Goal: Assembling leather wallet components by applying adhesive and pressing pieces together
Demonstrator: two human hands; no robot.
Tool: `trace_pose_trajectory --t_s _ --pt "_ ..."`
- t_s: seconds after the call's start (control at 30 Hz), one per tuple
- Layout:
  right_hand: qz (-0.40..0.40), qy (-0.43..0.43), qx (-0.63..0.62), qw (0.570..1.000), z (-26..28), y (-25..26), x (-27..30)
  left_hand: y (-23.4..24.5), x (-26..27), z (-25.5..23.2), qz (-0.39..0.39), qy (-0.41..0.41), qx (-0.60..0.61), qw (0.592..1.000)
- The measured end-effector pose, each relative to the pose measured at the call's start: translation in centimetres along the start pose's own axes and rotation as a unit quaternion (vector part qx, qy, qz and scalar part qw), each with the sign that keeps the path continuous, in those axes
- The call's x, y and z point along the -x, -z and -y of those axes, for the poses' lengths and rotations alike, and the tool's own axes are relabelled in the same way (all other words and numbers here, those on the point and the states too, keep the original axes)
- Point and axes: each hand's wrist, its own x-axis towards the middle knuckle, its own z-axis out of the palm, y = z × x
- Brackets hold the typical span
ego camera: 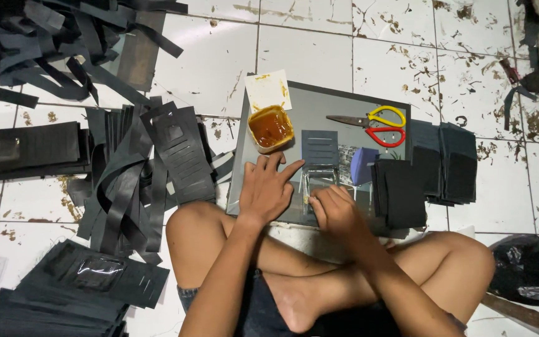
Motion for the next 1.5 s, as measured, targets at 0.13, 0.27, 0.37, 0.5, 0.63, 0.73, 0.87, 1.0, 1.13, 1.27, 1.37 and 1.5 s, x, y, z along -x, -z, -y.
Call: trace_pose_trajectory --t_s 0.13,0.27,0.37,0.5,0.63,0.73,0.87,1.0,1.13,1.27,1.37,1.5 --pt "0.043 0.028 0.028 0.998 1.2 0.4 2.3 0.3 0.0 0.1 0.009 0.001 -0.005 1.0" --pt "0.068 0.041 0.026 0.997 1.5 0.0 4.9 0.4 0.0 0.0 0.013 -0.001 -0.018 1.0" --pt "0.061 -0.062 -0.065 0.994 3.0 1.2 4.9 0.4 0.1 0.0 0.012 0.002 -0.011 1.0" --pt "-0.02 -0.237 -0.097 0.967 2.9 2.4 5.7 0.4 0.0 -0.1 0.025 0.008 -0.009 1.0" --pt "-0.121 -0.379 -0.18 0.9 2.6 3.8 3.0 0.9 -0.1 -0.4 0.031 0.008 -0.007 0.999" --pt "-0.178 -0.363 -0.259 0.877 2.5 3.6 -0.6 0.9 0.0 -0.5 0.034 0.01 -0.008 0.999" --pt "-0.135 -0.248 -0.184 0.942 2.4 3.9 -6.8 1.0 -0.1 -0.4 0.019 0.007 -0.006 1.0" --pt "-0.124 -0.096 -0.141 0.977 -0.1 -0.4 -12.8 0.9 -0.2 -0.5 0.006 0.012 -0.018 1.0" --pt "0.009 0.03 0.002 1.0 -2.3 -3.6 -16.1 0.2 -0.3 -0.2 -0.007 0.005 -0.029 1.0" --pt "0.108 0.011 0.006 0.994 -1.8 -1.9 -16.9 0.1 -0.2 -0.4 -0.051 -0.001 -0.021 0.998" --pt "0.034 0.004 -0.046 0.998 -1.2 1.0 -16.3 -0.4 -0.2 -0.1 -0.057 -0.005 -0.007 0.998" --pt "-0.014 0.061 -0.015 0.998 -0.2 2.6 -14.4 -0.6 -0.2 -0.1 -0.062 -0.008 -0.008 0.998"
